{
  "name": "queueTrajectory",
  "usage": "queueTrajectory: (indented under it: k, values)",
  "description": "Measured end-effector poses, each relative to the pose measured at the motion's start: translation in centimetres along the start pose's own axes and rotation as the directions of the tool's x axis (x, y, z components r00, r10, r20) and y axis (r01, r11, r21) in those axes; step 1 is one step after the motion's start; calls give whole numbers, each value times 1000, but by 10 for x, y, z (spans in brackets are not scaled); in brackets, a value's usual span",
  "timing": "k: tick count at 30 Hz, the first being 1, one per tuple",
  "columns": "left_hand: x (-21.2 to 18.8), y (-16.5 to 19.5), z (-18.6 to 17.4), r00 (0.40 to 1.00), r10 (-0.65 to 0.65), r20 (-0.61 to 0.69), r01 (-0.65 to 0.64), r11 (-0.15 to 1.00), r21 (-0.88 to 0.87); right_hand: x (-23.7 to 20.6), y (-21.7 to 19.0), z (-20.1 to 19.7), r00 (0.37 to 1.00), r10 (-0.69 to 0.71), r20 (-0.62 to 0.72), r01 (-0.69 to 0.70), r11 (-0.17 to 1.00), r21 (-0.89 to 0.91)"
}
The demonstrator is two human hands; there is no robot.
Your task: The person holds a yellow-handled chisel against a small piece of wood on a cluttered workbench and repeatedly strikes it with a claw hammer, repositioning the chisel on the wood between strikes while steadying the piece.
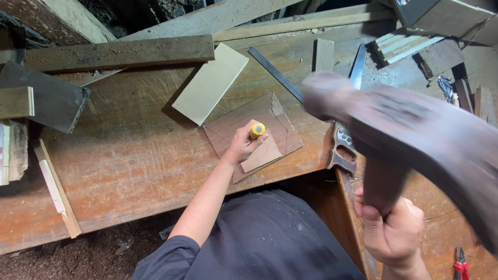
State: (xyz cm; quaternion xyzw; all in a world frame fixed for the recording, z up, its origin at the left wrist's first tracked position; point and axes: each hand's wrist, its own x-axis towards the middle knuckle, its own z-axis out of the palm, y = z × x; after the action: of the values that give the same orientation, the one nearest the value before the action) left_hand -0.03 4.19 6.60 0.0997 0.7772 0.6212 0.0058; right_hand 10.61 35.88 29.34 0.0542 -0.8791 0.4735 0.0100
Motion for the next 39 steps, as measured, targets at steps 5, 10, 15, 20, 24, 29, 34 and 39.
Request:
queueTrajectory:
  k: [5, 10, 15, 20, 24, 29, 34, 39]
  values:
    - [1, -4, 1, 1000, -8, 9, 8, 1000, 14, 13, 23, 56, 993, -51, 109, 52, 999, -8]
    - [-3, -10, 2, 998, 54, 23, -51, 995, -83, 20, 15, 50, 891, 280, 357, -163, 932, -323]
    - [-2, -9, 1, 998, 70, 0, -70, 996, -46, 28, -5, 51, 895, 266, 358, -199, 957, -213]
    - [-3, -3, -1, 998, -45, 52, 46, 999, -17, 20, -28, 21, 914, 262, 308, -335, 918, 213]
    - [-2, 5, -3, 999, -4, 36, 5, 999, -35, 0, -34, -1, 983, -74, -166, 147, 859, 490]
    - [-2, 6, -4, 999, -14, 34, 16, 999, -49, 14, -15, 33, 940, -200, -277, 308, 844, 438]
    - [-3, -3, 0, 997, 65, 31, -62, 994, -93, 15, 1, 66, 970, 26, 241, 29, 974, -224]
    - [-6, -5, 2, 999, 42, 33, -39, 995, -89, 8, 14, 61, 892, 283, 352, -236, 957, -170]
